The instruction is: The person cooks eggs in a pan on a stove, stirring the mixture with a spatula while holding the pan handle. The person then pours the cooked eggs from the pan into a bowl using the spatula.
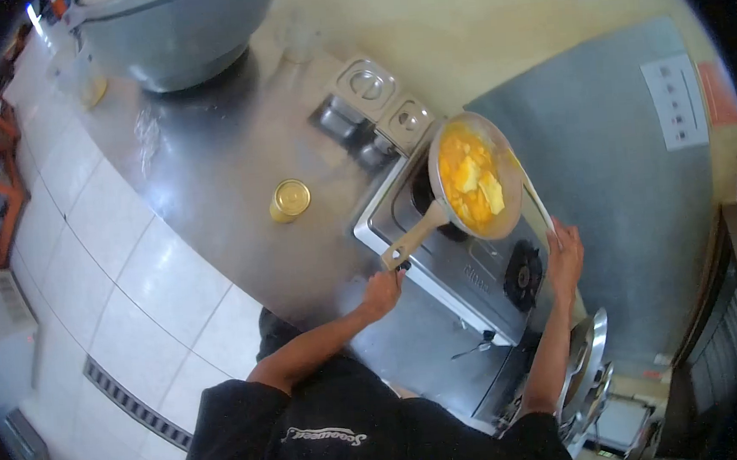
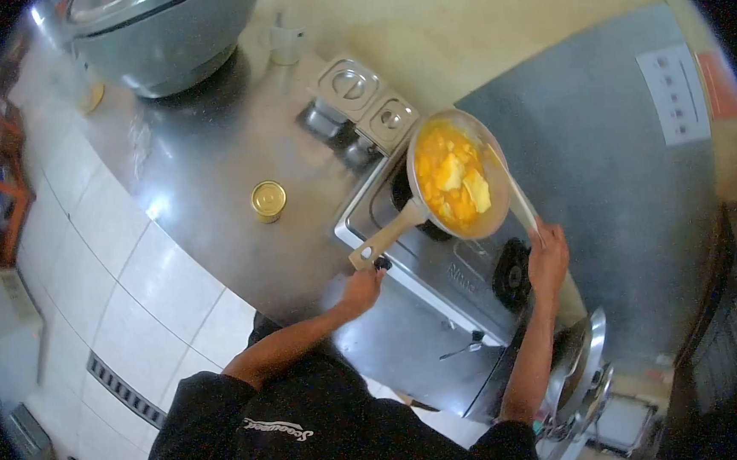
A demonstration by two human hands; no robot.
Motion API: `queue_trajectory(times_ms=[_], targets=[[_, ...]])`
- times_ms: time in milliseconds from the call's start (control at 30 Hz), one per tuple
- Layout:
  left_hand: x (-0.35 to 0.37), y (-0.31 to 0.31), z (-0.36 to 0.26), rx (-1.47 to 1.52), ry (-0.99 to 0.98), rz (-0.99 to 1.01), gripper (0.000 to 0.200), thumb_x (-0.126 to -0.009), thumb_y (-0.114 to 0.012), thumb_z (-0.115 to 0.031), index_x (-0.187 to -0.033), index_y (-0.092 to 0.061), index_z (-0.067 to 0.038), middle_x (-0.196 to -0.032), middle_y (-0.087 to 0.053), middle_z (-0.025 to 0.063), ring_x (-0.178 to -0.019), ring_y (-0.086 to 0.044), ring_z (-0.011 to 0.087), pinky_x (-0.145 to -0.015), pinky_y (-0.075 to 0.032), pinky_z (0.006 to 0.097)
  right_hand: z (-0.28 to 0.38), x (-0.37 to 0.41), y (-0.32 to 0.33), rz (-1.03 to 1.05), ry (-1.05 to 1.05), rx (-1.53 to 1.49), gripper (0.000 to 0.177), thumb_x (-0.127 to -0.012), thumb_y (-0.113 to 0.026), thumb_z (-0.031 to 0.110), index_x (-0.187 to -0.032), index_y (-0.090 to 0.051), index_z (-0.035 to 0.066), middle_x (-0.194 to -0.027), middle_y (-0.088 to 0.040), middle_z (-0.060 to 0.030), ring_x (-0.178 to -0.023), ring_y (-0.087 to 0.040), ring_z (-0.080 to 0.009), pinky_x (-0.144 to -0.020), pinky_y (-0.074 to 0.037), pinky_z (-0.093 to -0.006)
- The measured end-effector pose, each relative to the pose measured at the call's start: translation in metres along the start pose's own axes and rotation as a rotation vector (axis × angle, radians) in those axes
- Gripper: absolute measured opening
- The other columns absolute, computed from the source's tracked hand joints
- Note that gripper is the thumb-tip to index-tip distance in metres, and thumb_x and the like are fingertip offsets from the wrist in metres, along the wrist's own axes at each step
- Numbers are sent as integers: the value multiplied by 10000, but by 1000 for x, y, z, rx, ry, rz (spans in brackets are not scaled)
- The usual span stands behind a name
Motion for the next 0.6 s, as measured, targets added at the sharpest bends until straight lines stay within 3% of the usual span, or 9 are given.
queue_trajectory(times_ms=[100,333,433,533,600], targets=[[10,-2,-8,115,23,-159,412,-973,-417,-275,-806,-592,58,-762,-630,283,-696,-614,472,-629,-516,524,1,-1,7,56,-59,32,280,-888,-575,102,-1158,-644,71,-884,-557,-150,-837,-571,-329,-755,-451,-399],[0,-24,-1,195,70,-46,339,-968,-387,-198,-898,-582,70,-718,-604,295,-688,-596,477,-645,-491,549,0,2,6,69,-81,-2,302,-876,-581,117,-1164,-638,49,-907,-567,-174,-869,-579,-353,-786,-449,-401],[-6,-41,7,314,-50,-211,328,-966,-385,-213,-943,-557,65,-680,-604,273,-652,-617,438,-583,-516,512,-5,4,-2,153,-108,63,303,-879,-580,114,-1168,-635,47,-946,-581,-179,-883,-585,-360,-811,-452,-421],[-7,-37,12,515,123,-51,329,-936,-432,-220,-885,-595,61,-761,-627,285,-715,-599,499,-679,-500,545,-7,6,-4,80,18,147,270,-881,-606,142,-1125,-655,38,-933,-595,-163,-903,-585,-347,-793,-452,-415],[-12,-44,17,212,-25,252,347,-935,-414,-229,-880,-600,58,-759,-643,259,-684,-633,441,-672,-532,485,-3,4,-5,166,-40,156,272,-890,-589,173,-1122,-658,48,-969,-609,-179,-953,-581,-361,-827,-450,-430]])
Point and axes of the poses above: each hand's wrist, its own x-axis away from the middle knuckle, its own y-axis out of the back of the hand, z = x × y, the point moved 7 cm from there along -x, towards the middle knuckle
